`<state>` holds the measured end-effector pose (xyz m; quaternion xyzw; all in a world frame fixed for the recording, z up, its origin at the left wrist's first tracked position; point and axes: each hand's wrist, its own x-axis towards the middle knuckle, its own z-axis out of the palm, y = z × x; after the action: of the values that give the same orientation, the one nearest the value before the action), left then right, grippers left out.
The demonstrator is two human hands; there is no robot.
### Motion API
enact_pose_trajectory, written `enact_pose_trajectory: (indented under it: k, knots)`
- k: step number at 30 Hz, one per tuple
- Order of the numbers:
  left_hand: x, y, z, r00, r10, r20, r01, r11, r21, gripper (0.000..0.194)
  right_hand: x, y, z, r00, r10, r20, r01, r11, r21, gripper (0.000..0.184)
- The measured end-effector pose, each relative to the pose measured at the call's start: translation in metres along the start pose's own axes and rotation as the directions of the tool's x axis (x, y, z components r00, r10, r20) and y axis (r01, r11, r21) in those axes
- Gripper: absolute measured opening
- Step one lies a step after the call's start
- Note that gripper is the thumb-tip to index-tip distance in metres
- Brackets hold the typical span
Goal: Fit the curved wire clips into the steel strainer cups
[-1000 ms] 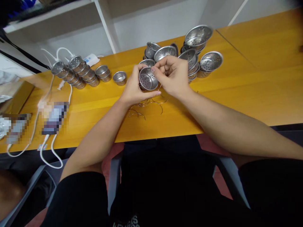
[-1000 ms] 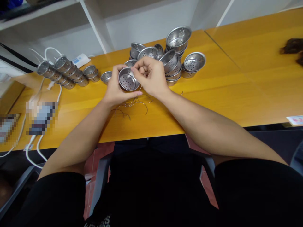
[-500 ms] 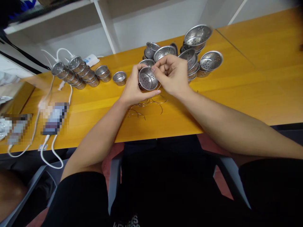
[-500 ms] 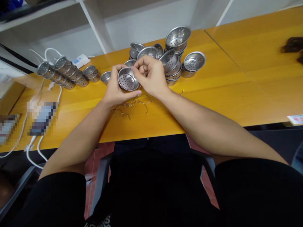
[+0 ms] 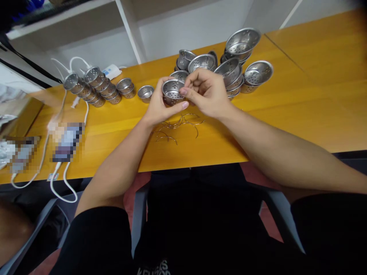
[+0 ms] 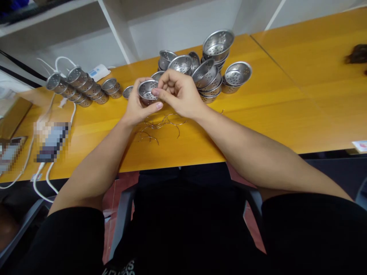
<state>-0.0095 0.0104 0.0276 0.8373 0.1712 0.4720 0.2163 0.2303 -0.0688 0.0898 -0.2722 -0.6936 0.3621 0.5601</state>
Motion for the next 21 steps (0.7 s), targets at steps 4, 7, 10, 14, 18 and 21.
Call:
enact_pose_trajectory:
  k: [4, 7, 10, 14, 18, 21]
  knots:
    - [0.001, 0.010, 0.004, 0.999, -0.050, -0.007, 0.051, 0.998, 0.039, 0.104, 0.001, 0.001, 0.004, 0.998, 0.024, -0.063, -0.023, 1.000, 0.019, 0.082]
    - [0.001, 0.017, 0.006, 0.998, -0.066, -0.022, 0.068, 0.994, 0.080, 0.097, 0.000, -0.003, 0.006, 0.997, 0.039, -0.070, -0.038, 0.999, 0.011, 0.081]
    - [0.001, 0.022, 0.005, 0.997, -0.073, -0.028, 0.076, 0.992, 0.104, 0.093, -0.001, -0.004, 0.005, 0.994, 0.075, -0.075, -0.075, 0.997, 0.009, 0.075]
    - [0.001, 0.027, 0.003, 0.997, -0.076, -0.021, 0.078, 0.989, 0.125, 0.088, -0.001, -0.005, 0.003, 0.992, 0.110, -0.060, -0.110, 0.994, 0.007, 0.070]
    - [0.001, 0.028, 0.001, 0.997, -0.073, -0.016, 0.075, 0.985, 0.154, 0.091, -0.001, -0.006, 0.001, 0.988, 0.152, -0.039, -0.152, 0.988, -0.005, 0.075]
    - [0.001, 0.028, 0.002, 0.998, -0.067, -0.020, 0.069, 0.985, 0.156, 0.092, -0.001, -0.006, 0.000, 0.983, 0.182, -0.014, -0.182, 0.983, -0.021, 0.078]
